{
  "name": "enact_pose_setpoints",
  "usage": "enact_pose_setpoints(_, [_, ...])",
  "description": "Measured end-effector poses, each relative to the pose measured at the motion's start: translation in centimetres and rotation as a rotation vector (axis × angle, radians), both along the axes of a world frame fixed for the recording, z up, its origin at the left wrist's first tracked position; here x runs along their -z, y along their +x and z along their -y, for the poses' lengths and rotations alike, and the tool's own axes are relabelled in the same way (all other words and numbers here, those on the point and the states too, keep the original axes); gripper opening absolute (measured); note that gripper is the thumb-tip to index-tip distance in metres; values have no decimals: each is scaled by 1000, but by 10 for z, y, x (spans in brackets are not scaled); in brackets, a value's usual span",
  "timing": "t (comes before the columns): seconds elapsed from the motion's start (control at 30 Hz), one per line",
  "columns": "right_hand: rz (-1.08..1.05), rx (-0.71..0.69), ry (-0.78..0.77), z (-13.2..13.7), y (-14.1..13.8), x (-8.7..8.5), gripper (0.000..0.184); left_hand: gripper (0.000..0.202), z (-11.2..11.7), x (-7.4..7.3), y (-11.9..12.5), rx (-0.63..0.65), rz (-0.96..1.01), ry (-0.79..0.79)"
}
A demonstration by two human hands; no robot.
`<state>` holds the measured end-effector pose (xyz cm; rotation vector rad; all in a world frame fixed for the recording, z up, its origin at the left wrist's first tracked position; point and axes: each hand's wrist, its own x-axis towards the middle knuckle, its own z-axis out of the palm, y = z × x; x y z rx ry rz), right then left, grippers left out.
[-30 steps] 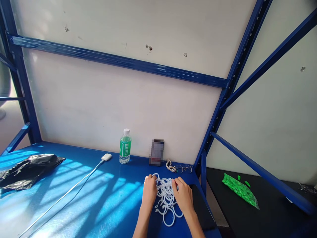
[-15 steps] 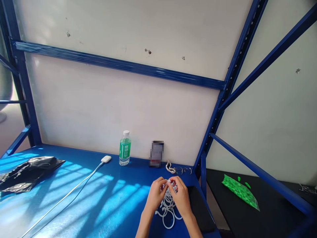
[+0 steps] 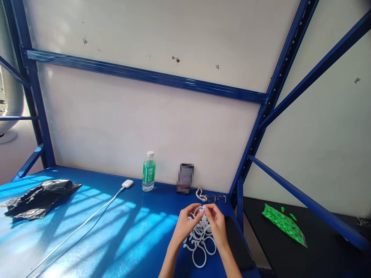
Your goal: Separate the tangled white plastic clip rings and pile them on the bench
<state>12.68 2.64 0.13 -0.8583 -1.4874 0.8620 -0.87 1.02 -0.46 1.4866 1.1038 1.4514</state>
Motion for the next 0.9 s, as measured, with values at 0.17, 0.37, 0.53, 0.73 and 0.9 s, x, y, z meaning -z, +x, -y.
enact_pose_setpoints(0.17, [-155, -131, -147, 2, -3, -3, 32, 39, -1, 0, 3, 37, 94, -30])
enact_pose_setpoints(0.37, [-196, -212, -210, 3, -6, -1, 33, 50, -3, 2, 4, 213, 424, -195])
enact_pose_setpoints(0.53, [-134, -193, -111, 5, -7, -3, 34, 50, -1, 3, 1, 470, 602, -346])
enact_pose_setpoints(0.73, [-59, -217, 10, 8, -6, -6, 28, 51, 3, -1, -2, 599, 611, -467])
enact_pose_setpoints(0.9, [-27, -163, 73, 4, -6, -1, 27, 54, 0, 1, 12, 519, 566, -462])
